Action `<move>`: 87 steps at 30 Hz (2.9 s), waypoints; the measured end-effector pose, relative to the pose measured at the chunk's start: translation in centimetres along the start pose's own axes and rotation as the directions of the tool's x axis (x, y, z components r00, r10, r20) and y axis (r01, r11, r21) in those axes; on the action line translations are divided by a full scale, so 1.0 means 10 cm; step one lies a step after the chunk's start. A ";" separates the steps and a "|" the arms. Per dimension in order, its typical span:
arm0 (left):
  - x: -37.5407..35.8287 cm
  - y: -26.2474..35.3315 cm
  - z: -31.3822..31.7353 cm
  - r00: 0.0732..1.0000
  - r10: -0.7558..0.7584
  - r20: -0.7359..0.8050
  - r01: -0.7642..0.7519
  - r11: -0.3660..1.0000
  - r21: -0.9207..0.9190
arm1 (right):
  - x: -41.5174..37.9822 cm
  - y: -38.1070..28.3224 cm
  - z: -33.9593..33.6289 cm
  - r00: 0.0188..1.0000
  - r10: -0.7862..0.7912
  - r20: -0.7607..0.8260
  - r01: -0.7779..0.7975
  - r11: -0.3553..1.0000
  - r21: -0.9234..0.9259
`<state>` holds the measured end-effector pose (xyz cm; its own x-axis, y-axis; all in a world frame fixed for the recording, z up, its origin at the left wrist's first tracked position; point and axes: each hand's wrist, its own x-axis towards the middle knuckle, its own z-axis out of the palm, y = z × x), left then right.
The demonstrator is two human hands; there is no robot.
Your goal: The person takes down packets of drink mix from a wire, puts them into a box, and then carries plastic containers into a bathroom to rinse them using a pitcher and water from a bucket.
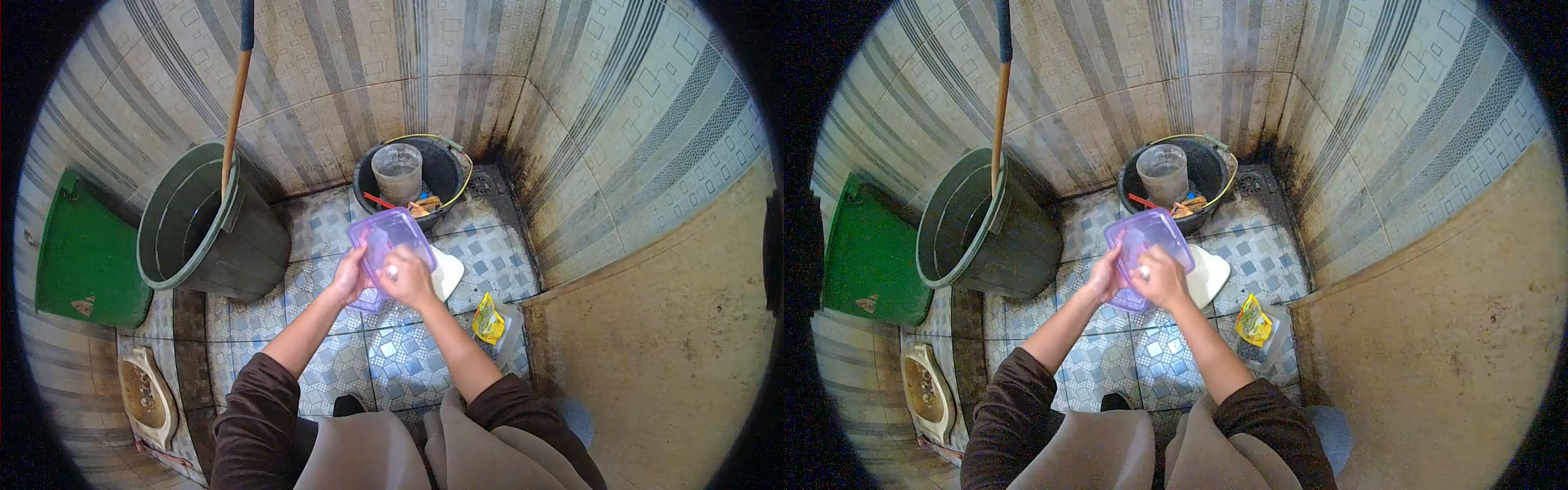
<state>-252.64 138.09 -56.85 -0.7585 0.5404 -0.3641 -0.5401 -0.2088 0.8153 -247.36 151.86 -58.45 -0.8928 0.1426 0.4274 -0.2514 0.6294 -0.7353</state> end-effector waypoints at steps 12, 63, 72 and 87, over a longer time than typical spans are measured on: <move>0.19 -0.06 -0.14 0.974 0.220 -0.056 -0.186 0.914 0.361 | 0.01 -0.30 0.07 0.991 -0.070 0.116 0.058 0.993 0.107; 0.09 -0.39 -0.57 0.981 -0.109 -0.161 0.142 0.968 0.206 | -0.05 0.23 0.13 0.878 0.469 -0.096 -0.479 0.862 -0.165; -0.08 -0.61 -1.63 0.792 -0.216 -0.571 0.411 0.880 0.239 | -0.37 1.39 0.06 0.521 0.835 -0.174 -0.797 0.404 -0.448; 0.10 -0.82 -1.11 0.604 0.289 -0.743 0.619 0.417 0.666 | -0.29 1.60 -0.03 0.599 0.795 -0.093 -0.799 0.587 -0.132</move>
<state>-252.98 131.30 -68.86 -0.8850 -0.3395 -0.3185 -0.4521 0.7898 0.4146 -248.74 161.75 -71.32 -0.7003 0.6568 -0.2796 0.6151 0.3565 -0.7032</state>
